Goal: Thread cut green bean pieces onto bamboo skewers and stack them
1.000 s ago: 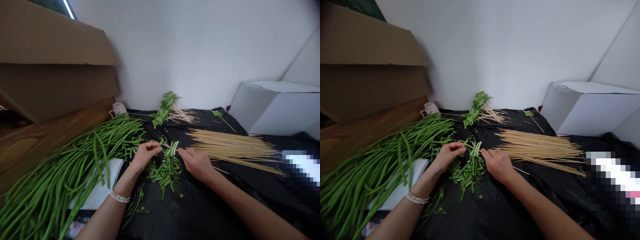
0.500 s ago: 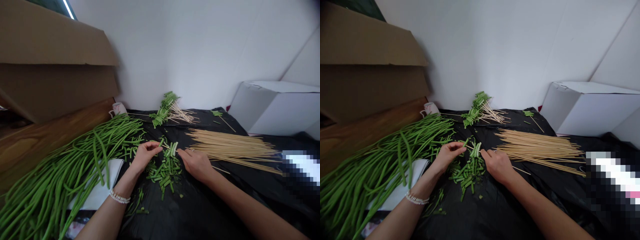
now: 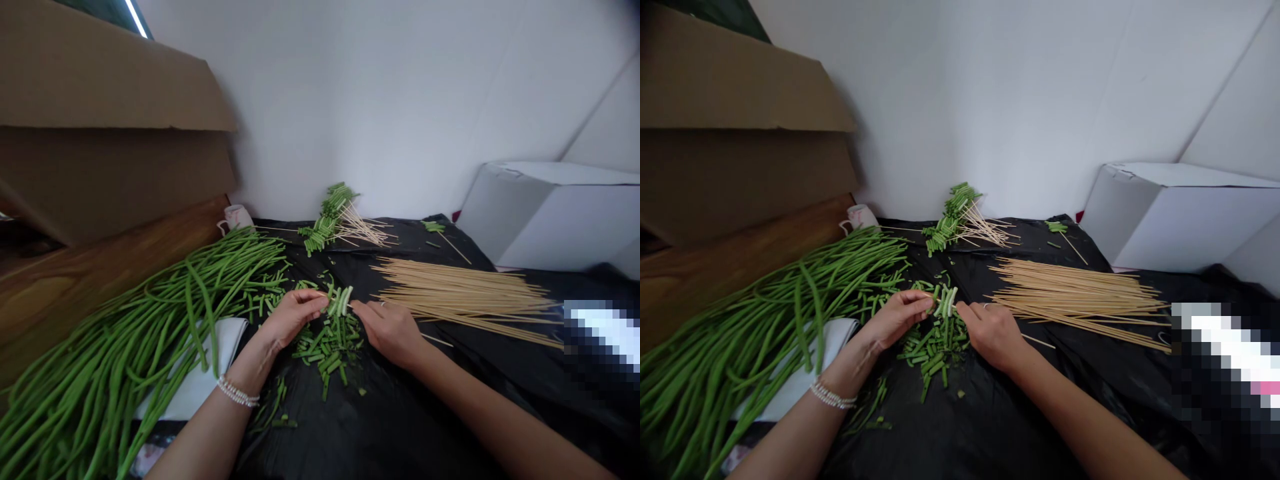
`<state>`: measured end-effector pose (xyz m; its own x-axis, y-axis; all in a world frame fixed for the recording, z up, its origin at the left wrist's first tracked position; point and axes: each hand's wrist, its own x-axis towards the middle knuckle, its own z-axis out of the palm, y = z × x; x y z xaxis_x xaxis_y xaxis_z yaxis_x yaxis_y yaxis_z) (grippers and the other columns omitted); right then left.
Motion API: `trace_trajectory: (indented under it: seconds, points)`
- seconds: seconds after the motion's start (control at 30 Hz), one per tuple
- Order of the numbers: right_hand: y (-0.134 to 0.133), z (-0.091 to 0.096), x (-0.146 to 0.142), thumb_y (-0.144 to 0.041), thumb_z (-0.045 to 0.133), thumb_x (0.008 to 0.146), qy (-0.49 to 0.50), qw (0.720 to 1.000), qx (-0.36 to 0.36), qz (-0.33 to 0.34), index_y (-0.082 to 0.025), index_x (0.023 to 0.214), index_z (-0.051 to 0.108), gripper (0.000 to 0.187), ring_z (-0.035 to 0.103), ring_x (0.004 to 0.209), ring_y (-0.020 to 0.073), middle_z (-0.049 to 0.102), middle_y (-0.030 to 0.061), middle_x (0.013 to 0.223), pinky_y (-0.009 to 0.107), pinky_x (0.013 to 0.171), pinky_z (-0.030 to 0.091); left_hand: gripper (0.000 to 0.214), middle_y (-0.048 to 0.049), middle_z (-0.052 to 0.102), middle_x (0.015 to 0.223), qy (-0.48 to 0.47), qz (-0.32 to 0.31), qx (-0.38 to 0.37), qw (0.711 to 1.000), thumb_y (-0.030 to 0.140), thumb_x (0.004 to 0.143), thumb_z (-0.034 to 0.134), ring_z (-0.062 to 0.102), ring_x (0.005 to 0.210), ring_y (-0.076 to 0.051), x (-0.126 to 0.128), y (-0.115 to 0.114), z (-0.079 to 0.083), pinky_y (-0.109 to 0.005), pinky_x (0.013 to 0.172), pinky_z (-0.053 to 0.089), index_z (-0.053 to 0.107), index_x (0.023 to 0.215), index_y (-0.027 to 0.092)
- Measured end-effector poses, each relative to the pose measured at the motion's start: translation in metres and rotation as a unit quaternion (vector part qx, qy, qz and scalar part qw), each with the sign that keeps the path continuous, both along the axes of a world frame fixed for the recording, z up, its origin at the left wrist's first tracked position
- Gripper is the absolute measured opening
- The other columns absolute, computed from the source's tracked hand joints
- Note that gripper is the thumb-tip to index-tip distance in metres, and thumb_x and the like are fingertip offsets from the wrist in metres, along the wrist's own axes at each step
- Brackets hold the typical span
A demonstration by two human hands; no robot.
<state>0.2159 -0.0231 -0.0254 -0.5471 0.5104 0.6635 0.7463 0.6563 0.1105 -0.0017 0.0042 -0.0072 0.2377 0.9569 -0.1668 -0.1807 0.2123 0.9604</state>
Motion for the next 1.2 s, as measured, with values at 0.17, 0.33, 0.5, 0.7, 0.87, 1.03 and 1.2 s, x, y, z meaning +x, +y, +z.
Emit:
trace_trajectory:
  seconds: [0.17, 0.33, 0.5, 0.7, 0.87, 1.03, 1.2]
  points:
    - [-0.001, 0.003, -0.002, -0.014, 0.043, 0.091, 0.001, 1.0, 0.007, 0.01, -0.013, 0.104, 0.063, 0.023, 0.052, 0.059, 0.0141, 0.06, 0.0003, 0.068, 0.029, 0.058, 0.031, 0.023, -0.0006, 0.065, 0.071, 0.088, -0.017, 0.067, 0.994, 0.034, 0.065, 0.078, 0.049, 0.06, -0.008, 0.002, -0.001, 0.003, -0.02, 0.061, 0.038, 0.073, 0.077, 0.015]
    - [0.004, 0.002, 0.005, -0.016, 0.045, 0.092, 0.012, 0.999, 0.018, -0.032, -0.015, 0.105, 0.063, 0.023, 0.053, 0.06, 0.0131, 0.063, 0.0008, 0.07, 0.028, 0.059, 0.03, 0.032, 0.0017, 0.058, 0.06, 0.248, -0.045, 0.148, 0.956, 0.045, 0.069, 0.071, 0.046, 0.056, -0.009, -0.007, 0.001, 0.009, -0.022, 0.056, 0.034, 0.068, 0.069, 0.014]
    - [0.007, 0.0, 0.011, -0.017, 0.046, 0.092, 0.02, 0.998, 0.014, -0.053, -0.015, 0.107, 0.063, 0.022, 0.056, 0.061, 0.0122, 0.066, 0.002, 0.076, 0.028, 0.058, 0.031, 0.039, 0.0038, 0.052, 0.052, 0.421, -0.135, 0.186, 0.877, 0.052, 0.058, 0.075, 0.042, 0.05, -0.01, -0.022, 0.001, 0.007, -0.022, 0.048, 0.028, 0.062, 0.059, 0.015]
    - [0.006, -0.001, 0.01, -0.017, 0.046, 0.092, 0.017, 0.998, 0.01, -0.053, -0.016, 0.107, 0.062, 0.023, 0.057, 0.063, 0.0128, 0.067, 0.0024, 0.077, 0.027, 0.059, 0.032, 0.027, 0.0006, 0.062, 0.069, 0.441, -0.241, 0.234, 0.832, 0.039, 0.056, 0.079, 0.053, 0.064, -0.013, -0.033, 0.0, 0.014, -0.022, 0.058, 0.037, 0.069, 0.067, 0.017]
    - [0.006, 0.001, 0.009, -0.017, 0.046, 0.092, 0.017, 0.998, 0.014, -0.053, -0.015, 0.106, 0.063, 0.023, 0.056, 0.061, 0.0128, 0.064, 0.0011, 0.072, 0.027, 0.058, 0.032, 0.02, -0.0001, 0.062, 0.066, 0.341, -0.188, 0.165, 0.906, 0.035, 0.067, 0.072, 0.052, 0.061, -0.013, -0.029, 0.003, 0.016, -0.023, 0.058, 0.039, 0.068, 0.072, 0.015]
    - [0.006, 0.001, 0.009, -0.018, 0.047, 0.091, 0.015, 0.998, 0.016, -0.059, -0.016, 0.106, 0.063, 0.022, 0.056, 0.06, 0.0128, 0.064, 0.001, 0.072, 0.028, 0.057, 0.031, 0.023, -0.0005, 0.063, 0.063, 0.26, -0.031, 0.16, 0.952, 0.036, 0.067, 0.073, 0.052, 0.058, -0.011, -0.018, 0.008, 0.01, -0.023, 0.057, 0.039, 0.068, 0.072, 0.015]
    - [0.005, 0.001, 0.007, -0.02, 0.046, 0.092, 0.008, 0.998, -0.009, -0.069, -0.016, 0.105, 0.064, 0.022, 0.056, 0.062, 0.0125, 0.065, 0.0017, 0.073, 0.028, 0.057, 0.031, 0.027, -0.0042, 0.07, 0.076, 0.1, 0.059, 0.026, 0.993, 0.035, 0.065, 0.078, 0.06, 0.065, -0.011, -0.009, 0.008, 0.003, -0.02, 0.06, 0.045, 0.072, 0.081, 0.015]
